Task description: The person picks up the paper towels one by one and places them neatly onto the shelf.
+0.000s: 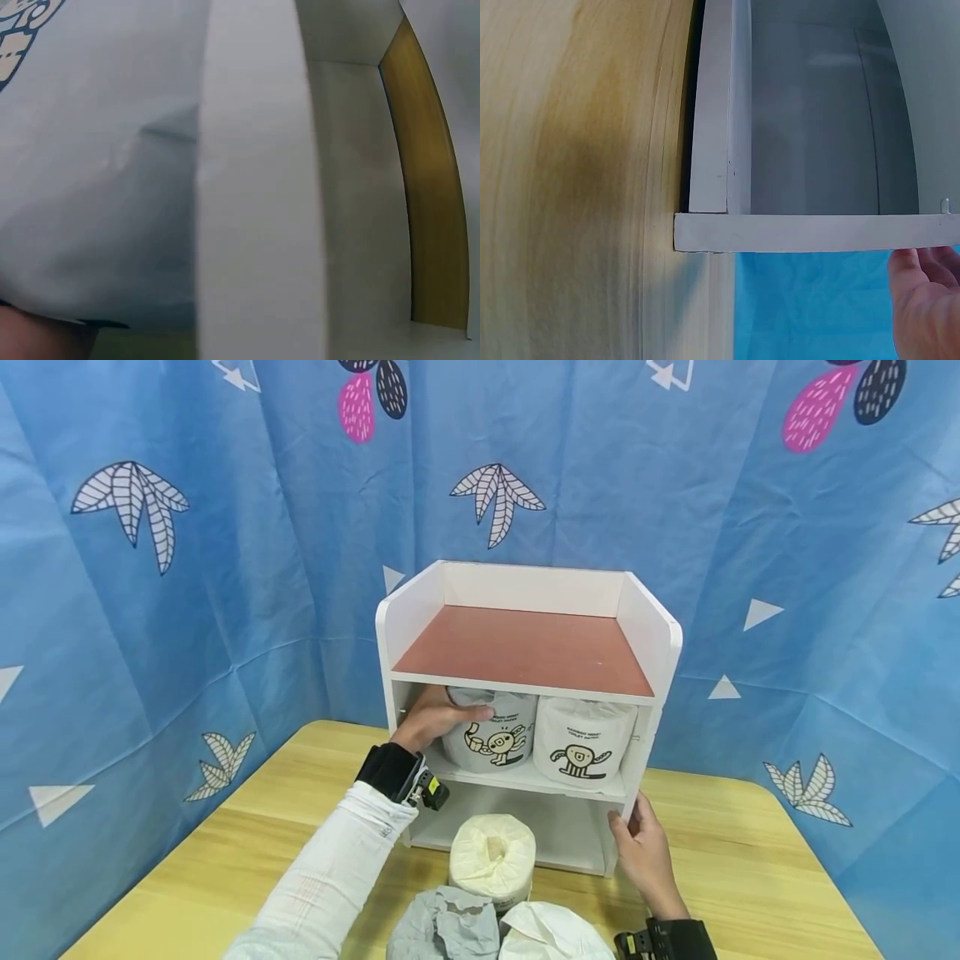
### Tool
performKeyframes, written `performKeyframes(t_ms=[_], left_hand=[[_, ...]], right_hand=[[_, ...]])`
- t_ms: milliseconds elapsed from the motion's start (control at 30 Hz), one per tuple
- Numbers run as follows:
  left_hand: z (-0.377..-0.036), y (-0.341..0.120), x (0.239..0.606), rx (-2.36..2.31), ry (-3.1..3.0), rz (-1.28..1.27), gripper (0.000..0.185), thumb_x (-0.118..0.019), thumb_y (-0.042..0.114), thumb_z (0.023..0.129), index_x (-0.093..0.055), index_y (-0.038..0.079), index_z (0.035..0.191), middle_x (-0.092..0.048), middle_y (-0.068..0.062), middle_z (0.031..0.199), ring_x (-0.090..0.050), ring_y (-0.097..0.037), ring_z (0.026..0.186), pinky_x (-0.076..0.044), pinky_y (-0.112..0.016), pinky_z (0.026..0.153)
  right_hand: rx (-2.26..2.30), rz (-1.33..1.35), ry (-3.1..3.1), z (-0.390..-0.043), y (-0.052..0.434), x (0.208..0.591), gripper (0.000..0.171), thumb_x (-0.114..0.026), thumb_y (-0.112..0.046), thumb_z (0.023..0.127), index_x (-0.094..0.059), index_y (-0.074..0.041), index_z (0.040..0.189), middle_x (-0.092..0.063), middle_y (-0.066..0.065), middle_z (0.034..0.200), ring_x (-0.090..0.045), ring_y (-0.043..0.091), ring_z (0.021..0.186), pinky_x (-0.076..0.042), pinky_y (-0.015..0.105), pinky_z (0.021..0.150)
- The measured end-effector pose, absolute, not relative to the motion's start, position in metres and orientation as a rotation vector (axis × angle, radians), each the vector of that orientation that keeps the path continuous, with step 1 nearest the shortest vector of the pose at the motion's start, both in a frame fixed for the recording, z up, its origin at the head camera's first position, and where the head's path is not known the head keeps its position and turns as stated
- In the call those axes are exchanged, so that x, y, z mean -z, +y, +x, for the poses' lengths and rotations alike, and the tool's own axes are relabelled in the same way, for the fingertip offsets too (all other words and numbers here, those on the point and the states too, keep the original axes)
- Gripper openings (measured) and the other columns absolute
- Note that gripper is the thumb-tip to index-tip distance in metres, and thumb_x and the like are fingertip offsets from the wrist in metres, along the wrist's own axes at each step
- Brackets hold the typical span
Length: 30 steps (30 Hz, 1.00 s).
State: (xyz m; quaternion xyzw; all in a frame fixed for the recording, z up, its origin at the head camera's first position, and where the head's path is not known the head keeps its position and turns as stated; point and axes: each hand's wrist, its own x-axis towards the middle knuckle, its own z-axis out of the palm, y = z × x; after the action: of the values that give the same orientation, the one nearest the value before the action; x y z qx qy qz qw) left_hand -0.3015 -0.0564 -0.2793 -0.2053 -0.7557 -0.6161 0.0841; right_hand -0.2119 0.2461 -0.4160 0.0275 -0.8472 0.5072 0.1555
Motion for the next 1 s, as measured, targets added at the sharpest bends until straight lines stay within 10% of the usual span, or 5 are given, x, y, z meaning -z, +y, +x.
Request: performKeyframes(t_ms=[1000], left_hand=[[-0.258,-0.070,0.302,1.465,-2.253,-0.643,0.113,-0.082,0.041,0.071,-0.012,0.019,0.157,-0.031,-0.015,0.153,-0.033,-0.030,0.137,-0.024,-0.051,0.112]], right_hand=[[-1.455,0.071,-2.426,-0.214,0.248,0.419,0.053,-0.045,-0.015,0.103,-0.026,-0.001,0.151,-0.047,0.026,0.137,-0.051,0.035,0.119,-0.044,0.013,0.082]])
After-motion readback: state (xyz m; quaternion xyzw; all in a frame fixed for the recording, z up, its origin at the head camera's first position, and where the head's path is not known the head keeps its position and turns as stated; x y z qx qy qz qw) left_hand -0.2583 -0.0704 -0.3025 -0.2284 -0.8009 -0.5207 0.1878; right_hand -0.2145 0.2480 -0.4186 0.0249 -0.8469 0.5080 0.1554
